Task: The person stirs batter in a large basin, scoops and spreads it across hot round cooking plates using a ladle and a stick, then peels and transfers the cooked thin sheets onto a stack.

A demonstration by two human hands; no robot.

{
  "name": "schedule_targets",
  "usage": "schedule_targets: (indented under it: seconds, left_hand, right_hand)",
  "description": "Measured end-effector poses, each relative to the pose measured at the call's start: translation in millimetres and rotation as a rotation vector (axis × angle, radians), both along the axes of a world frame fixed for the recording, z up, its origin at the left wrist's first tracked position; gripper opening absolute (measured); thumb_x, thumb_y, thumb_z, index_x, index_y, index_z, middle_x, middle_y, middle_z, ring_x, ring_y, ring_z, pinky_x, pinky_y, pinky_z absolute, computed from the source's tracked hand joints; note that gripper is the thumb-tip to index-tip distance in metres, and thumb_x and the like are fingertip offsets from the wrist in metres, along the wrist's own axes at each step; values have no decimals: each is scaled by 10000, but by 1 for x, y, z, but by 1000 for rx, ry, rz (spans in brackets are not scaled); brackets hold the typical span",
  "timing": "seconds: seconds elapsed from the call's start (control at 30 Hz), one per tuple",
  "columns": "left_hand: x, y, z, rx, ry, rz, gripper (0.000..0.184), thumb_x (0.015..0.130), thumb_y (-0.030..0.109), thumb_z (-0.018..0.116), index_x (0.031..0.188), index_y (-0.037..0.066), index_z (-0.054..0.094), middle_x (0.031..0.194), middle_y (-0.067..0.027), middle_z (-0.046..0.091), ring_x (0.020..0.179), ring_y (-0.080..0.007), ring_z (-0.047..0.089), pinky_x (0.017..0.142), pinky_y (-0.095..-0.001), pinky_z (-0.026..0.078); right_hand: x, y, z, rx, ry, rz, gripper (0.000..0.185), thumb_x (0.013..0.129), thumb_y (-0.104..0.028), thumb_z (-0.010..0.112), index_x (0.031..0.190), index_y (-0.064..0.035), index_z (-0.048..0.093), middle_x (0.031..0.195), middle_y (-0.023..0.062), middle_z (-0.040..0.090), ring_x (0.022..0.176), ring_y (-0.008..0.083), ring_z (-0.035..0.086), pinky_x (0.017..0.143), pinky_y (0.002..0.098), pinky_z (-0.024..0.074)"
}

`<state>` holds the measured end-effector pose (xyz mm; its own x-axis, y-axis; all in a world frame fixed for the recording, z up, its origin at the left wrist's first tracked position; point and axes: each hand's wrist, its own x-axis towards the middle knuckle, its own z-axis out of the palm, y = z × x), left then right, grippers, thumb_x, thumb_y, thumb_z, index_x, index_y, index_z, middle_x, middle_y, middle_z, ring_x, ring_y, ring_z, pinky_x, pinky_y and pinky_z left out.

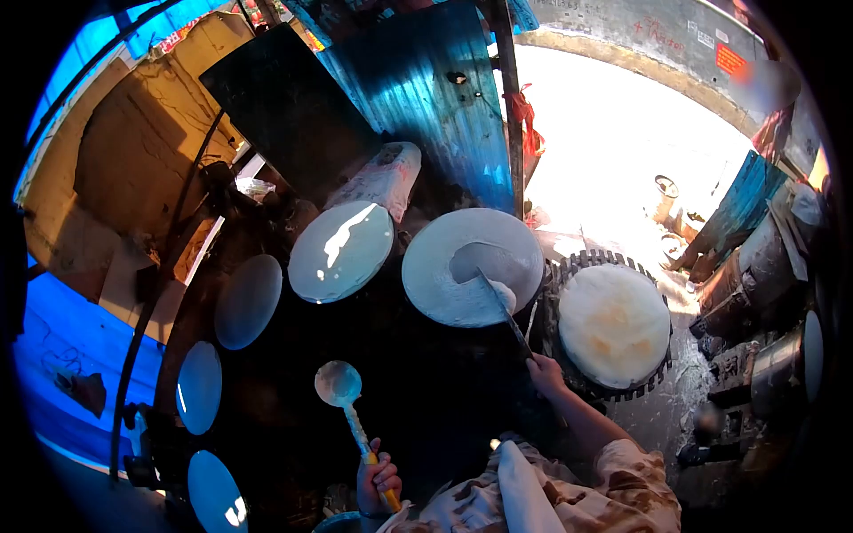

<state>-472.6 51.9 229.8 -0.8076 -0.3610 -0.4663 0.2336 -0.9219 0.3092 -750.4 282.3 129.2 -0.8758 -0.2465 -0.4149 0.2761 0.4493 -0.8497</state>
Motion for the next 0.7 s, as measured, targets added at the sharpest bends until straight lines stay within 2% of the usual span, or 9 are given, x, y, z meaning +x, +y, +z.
schedule_targets:
  seconds: [0.1, 0.17, 0.23, 0.3, 0.4, 0.43, 0.53, 0.6, 0.7]
  left_hand:
    - [-11, -3, -11, 5, -18, -1, 396, 831, -24, 407, 1220, 47, 400, 789, -54, 453, 458, -52, 394, 390, -161, 375]
    - [-19, -4, -9, 285, 256, -37, 360, 934, 117, 323, 1289, 63, 332, 725, -43, 347, 534, -104, 348, 431, -223, 310]
    - [-35, -4, 11, 201, 162, -43, 334, 930, 90, 305, 1258, 57, 365, 728, -27, 321, 543, -98, 323, 441, -212, 295]
    - [-41, -6, 8, 236, 214, -90, 321, 924, 66, 293, 1232, 49, 382, 738, -19, 332, 554, -98, 327, 455, -207, 300]
    - [-48, -10, 8, 291, 312, -106, 355, 918, 53, 299, 1269, 14, 338, 759, -32, 339, 588, -113, 338, 491, -224, 317]
    - [-52, -11, 6, 346, 364, -102, 373, 917, 51, 301, 1287, 3, 316, 766, -38, 341, 604, -118, 344, 504, -232, 323]
    - [-63, -7, 6, 347, 397, -84, 398, 917, 50, 302, 1311, -7, 287, 772, -51, 339, 621, -134, 349, 522, -245, 330]
    - [-66, -14, 1, 330, 380, -100, 392, 915, 49, 317, 1304, 2, 309, 769, -53, 343, 618, -135, 355, 530, -240, 344]
    - [-69, -13, -1, 311, 360, -104, 388, 916, 53, 323, 1302, 21, 321, 764, -54, 353, 620, -129, 363, 529, -233, 355]
  right_hand:
    - [-30, -15, -6, -123, 17, -118, 189, 898, -233, 457, 846, -79, 553, 538, 7, 425, 376, 107, 434, 320, 262, 379]
    - [-11, -33, 11, -143, 146, -88, 172, 885, -187, 467, 867, -54, 574, 514, 48, 482, 367, 162, 500, 327, 295, 394]
    - [13, -18, -28, -188, 274, 3, 146, 873, -162, 484, 929, -76, 588, 532, 53, 496, 384, 164, 514, 346, 295, 405]
    - [9, 13, -75, -159, 836, 123, 174, 863, -144, 501, 1003, -97, 590, 548, 44, 500, 392, 146, 511, 363, 289, 414]
    - [-38, 44, -12, -43, 45, -8, 196, 883, -174, 465, 998, -89, 599, 523, 20, 495, 365, 122, 469, 337, 258, 387]
    - [-60, 44, -39, -101, 58, -41, 214, 886, -184, 461, 1033, -101, 593, 533, 16, 503, 342, 111, 445, 311, 257, 375]
    - [-57, 30, -10, -25, 58, -99, 207, 872, -183, 475, 1014, -74, 578, 568, 86, 529, 443, 200, 546, 424, 323, 456]
    - [-30, 33, -39, -22, 816, 146, 210, 856, -174, 487, 1021, -80, 576, 666, 154, 594, 604, 289, 617, 580, 362, 497]
    - [-32, 68, -39, 141, 450, 117, 245, 839, -170, 497, 1059, -84, 567, 808, 206, 608, 809, 344, 608, 734, 383, 476]
